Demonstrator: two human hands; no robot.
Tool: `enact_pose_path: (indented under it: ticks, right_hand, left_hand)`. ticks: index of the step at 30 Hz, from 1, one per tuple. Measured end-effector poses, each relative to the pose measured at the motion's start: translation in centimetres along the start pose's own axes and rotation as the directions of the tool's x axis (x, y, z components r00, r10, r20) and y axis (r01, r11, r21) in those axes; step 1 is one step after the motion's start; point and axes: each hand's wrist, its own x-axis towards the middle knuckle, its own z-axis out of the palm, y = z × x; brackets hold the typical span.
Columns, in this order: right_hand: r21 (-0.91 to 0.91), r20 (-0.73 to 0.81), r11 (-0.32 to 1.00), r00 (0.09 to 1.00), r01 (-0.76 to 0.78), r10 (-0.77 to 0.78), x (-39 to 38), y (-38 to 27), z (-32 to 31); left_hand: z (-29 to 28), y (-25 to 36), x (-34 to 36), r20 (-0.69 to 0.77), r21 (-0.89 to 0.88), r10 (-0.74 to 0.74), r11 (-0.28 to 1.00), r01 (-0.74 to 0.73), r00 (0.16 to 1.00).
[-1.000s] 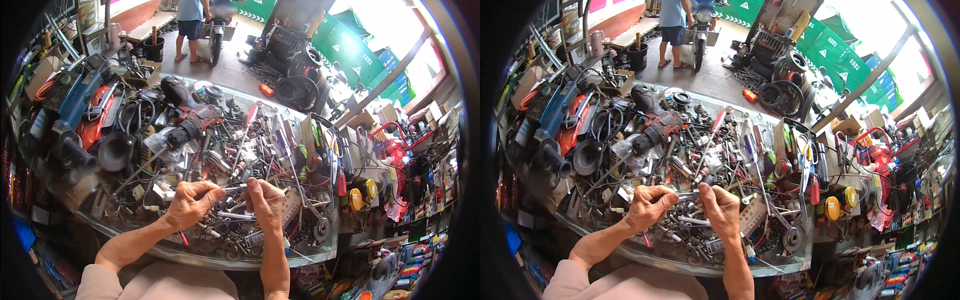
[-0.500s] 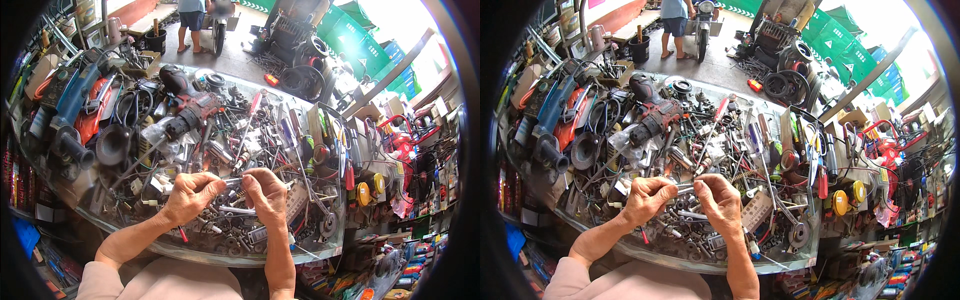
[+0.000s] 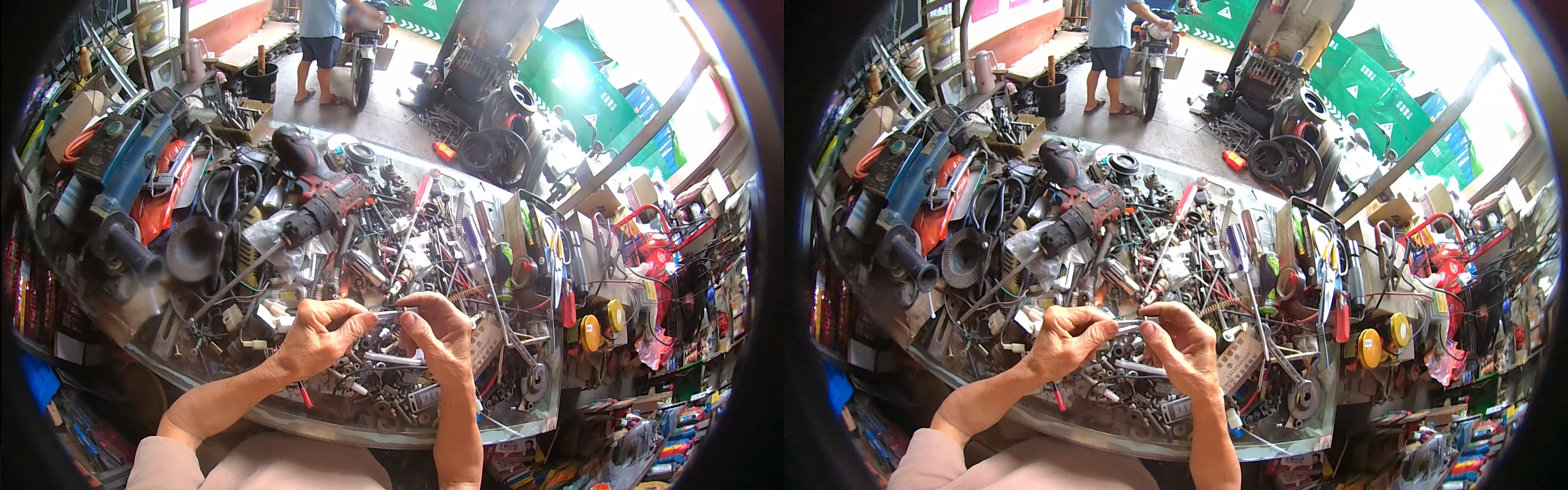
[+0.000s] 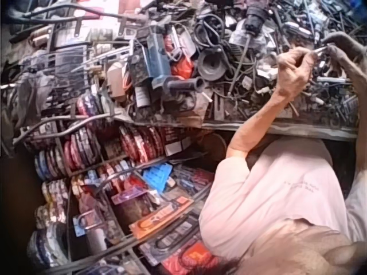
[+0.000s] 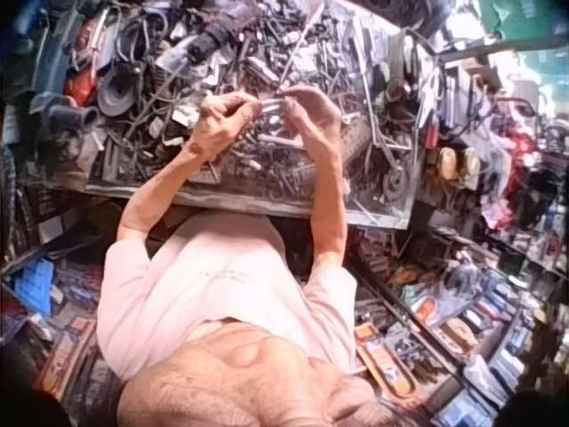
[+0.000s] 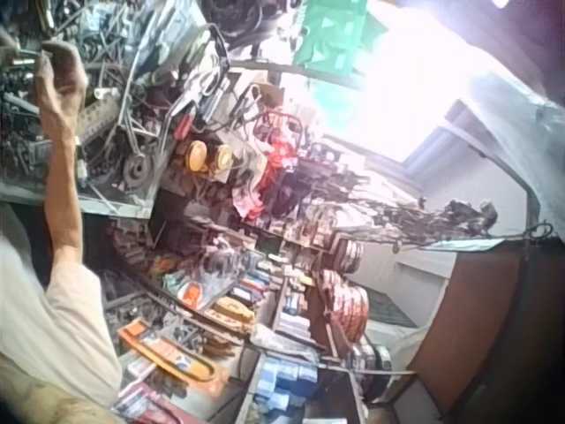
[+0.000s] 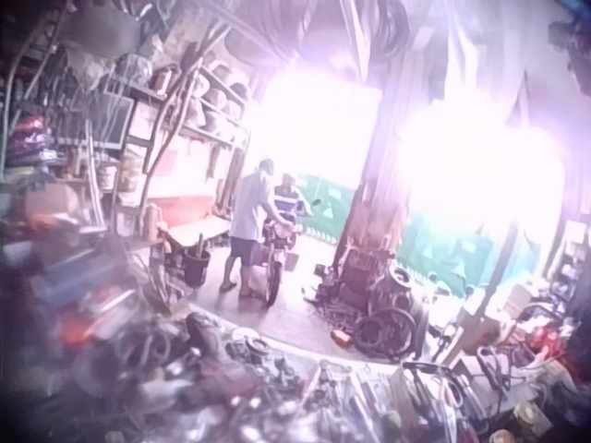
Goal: The person uses a screwdriver to disassemble a small black mechanical component on a cluttered workbench. They remove a screw and separate the casing, then use a wrench to adjust a bolt on the internal mechanism. The person continues to manipulate the small parts with their hands and tools throughout the clip.
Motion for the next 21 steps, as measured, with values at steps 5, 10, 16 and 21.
enact_pose_path:
  ticks: [5, 10, 16, 21]
  right_hand:
    - [-0.083, -0.1, 0.985, 0.985, -0.15, 0.141, -0.1, 0.1, 0.0]
    - [0.014, -0.003, 1.0, 1.0, -0.025, 0.025, -0.2, -0.2, 0.1]
    - [0.006, -0.005, 0.997, 0.997, -0.071, 0.071, -0.2, -0.8, -0.1]
    - [-0.181, -0.073, 0.979, 0.994, -0.092, 0.08, 0.0, 0.6, -0.6]
  left_hand:
    - [0.1, -0.2, -0.1, 0.027, -0.022, -0.006, 1.0, 0.006, 1.0]
    - [0.1, 0.1, -0.1, 0.013, -0.055, -0.03, 0.998, 0.031, 0.999]
    - [0.2, 0.4, -0.2, 0.015, -0.014, -0.057, 0.998, 0.057, 0.998]
    - [0.6, 0.5, -0.3, 0.021, -0.04, -0.066, 0.997, 0.067, 0.998]
